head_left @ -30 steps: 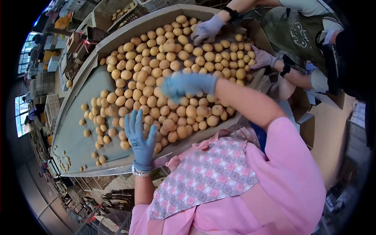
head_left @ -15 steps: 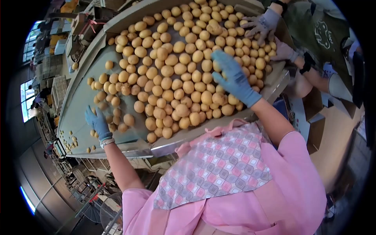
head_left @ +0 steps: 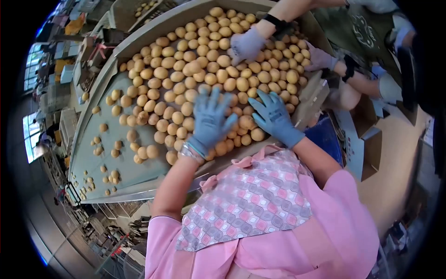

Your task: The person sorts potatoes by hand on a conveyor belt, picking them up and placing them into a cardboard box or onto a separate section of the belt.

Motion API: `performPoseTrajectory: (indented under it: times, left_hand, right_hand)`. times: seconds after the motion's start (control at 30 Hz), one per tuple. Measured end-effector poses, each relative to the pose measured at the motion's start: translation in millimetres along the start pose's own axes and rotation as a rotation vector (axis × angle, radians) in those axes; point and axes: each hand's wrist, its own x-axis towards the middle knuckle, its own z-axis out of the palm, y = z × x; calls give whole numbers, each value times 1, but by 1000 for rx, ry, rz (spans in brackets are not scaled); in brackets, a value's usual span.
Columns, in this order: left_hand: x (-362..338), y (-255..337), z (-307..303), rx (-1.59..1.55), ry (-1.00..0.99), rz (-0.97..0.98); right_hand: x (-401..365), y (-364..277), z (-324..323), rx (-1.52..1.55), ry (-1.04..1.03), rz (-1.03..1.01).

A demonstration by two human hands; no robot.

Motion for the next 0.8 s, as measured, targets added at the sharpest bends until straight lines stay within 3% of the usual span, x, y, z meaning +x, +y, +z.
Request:
performPoseTrajectory:
  times: [0.03, 0.13, 0.2, 0.23, 0.27, 0.37, 0.5, 0.7, 0.8]
  left_hand:
    - [-5, 4, 0, -148, -100, 48]
    - [-32, 19, -35, -127, -4, 199]
    - [-35, 4, -73, 32, 32, 93]
    - [-40, -9, -88, 52, 29, -61]
    - [-33, -25, -108, 281, 231, -81]
    - [-86, -123, -103, 185, 378, -369]
    - [-93, -155, -95, 376, 242, -363]
    - [-58, -161, -97, 399, -42, -569]
    - [-64, -173, -103, 302, 156, -386]
  right_hand:
    - [-3, 6, 3, 38, 14, -29]
    - [-6, 11, 11, 51, -83, 26]
    - [-2, 3, 3, 38, -70, 29]
    - [0, 0, -1, 25, -65, 40]
    - [1, -1, -2, 39, -72, 38]
    - [4, -2, -3, 65, -84, 45]
    - [5, -2, -3, 17, -62, 39]
    - [2, -3, -3, 59, -54, 28]
    - [2, 1, -4, 97, -69, 65]
